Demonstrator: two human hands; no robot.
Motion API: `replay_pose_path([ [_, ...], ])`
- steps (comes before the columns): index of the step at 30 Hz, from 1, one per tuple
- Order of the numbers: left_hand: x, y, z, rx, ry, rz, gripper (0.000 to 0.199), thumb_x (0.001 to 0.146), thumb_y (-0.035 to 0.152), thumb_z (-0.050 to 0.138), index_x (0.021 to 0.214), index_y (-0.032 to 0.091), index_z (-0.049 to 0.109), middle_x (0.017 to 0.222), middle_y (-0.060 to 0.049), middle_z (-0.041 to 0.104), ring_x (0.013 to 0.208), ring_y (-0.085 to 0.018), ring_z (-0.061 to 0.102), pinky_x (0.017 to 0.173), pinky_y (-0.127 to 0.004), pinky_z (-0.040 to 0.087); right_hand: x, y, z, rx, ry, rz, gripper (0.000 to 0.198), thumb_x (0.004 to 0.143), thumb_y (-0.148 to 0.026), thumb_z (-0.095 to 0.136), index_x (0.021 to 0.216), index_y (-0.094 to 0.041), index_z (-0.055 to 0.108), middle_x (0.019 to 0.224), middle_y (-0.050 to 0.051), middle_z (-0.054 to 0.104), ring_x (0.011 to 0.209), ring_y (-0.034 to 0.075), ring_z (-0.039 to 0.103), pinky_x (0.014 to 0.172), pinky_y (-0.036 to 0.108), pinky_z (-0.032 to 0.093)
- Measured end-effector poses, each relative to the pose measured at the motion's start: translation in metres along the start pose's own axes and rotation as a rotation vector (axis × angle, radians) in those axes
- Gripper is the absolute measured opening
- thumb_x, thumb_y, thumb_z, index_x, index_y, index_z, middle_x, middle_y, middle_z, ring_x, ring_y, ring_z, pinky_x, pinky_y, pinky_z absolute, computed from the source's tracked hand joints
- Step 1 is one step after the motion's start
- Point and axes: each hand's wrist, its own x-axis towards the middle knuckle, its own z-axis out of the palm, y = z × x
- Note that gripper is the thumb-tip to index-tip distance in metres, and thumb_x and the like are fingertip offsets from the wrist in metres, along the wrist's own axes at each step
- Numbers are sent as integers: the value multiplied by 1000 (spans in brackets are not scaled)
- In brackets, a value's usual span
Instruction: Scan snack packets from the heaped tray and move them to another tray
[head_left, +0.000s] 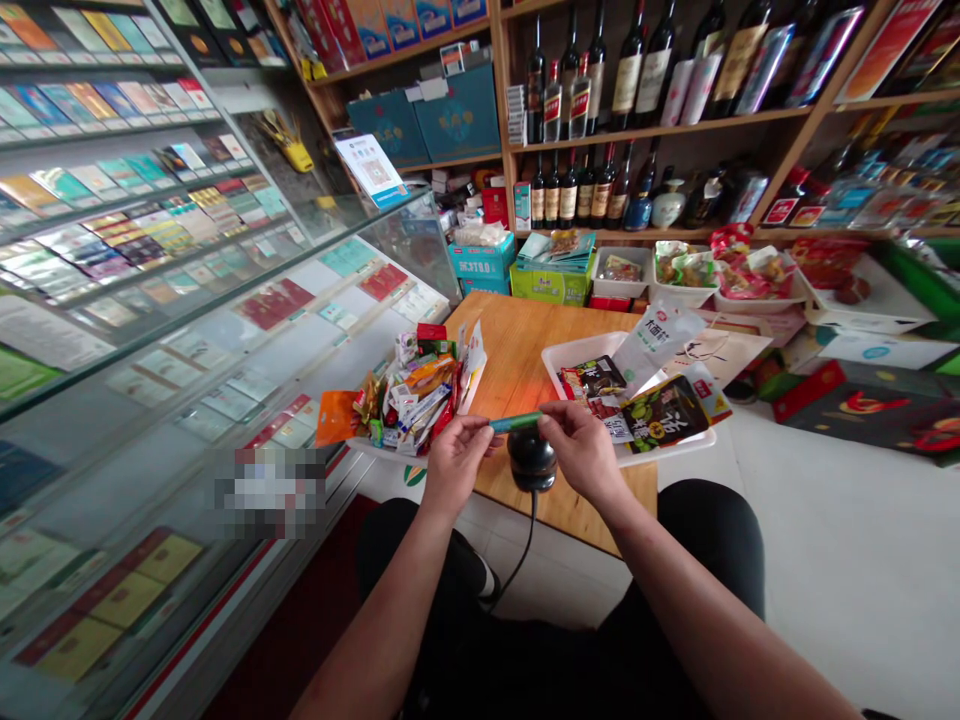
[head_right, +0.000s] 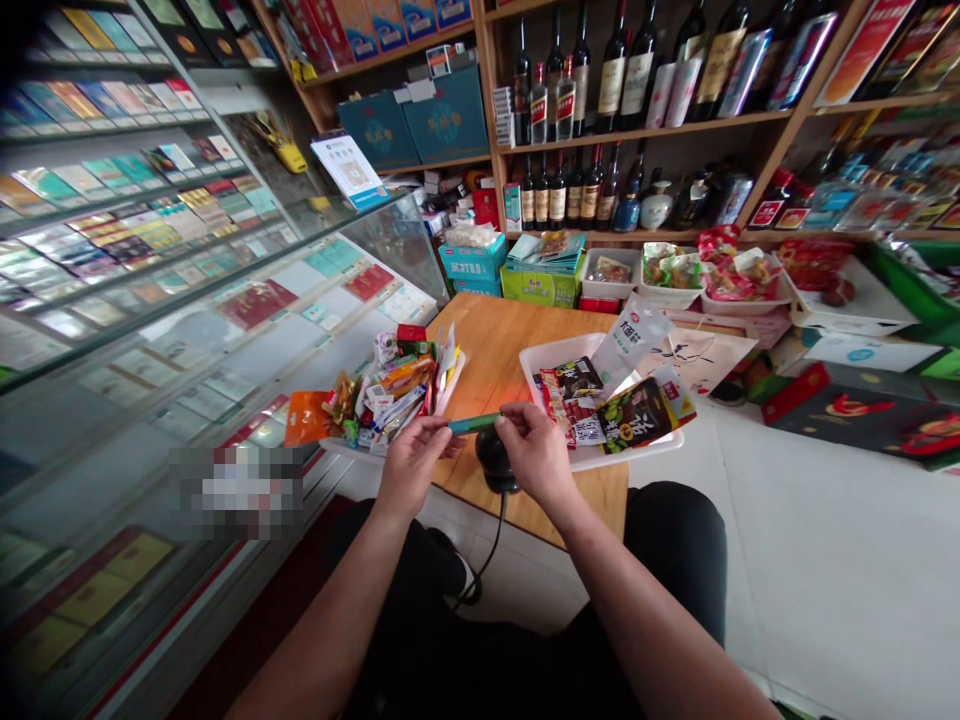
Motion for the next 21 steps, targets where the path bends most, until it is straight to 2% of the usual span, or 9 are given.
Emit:
replay_pose_path([
  [3,10,1,7,64,60,-36,37,84,49,74,98,16,66,81,-6,75,70,-20,75,60,-25,56,12,1,-3,-113,8,-7,31,89,-46,62,96,-18,73,76,4,72,68,19,65,64,29,49],
  [7,23,4,13,128,84,-63,40,82,54,73,91,16,68,76,-5,74,60,-16,71,51,-22,47,25,3,-7,-219,6,9,33,92,-47,57,89,-19,74,71,4,71,65,19,65,62,29,45],
  [14,40,4,21,184,112,-46,40,80,56,73,86,16,68,73,-4,72,55,-14,67,48,-21,44,40,10,-10,-258,-44,6,34,94,-40,51,81,-19,74,65,2,70,64,17,65,64,28,44],
  [21,49,2,27,180,104,-65,39,80,52,74,93,16,70,77,-4,72,52,-11,60,46,-20,42,48,19,-12,-224,-53,70,37,93,-43,52,77,-17,73,64,3,70,58,16,62,59,27,44],
])
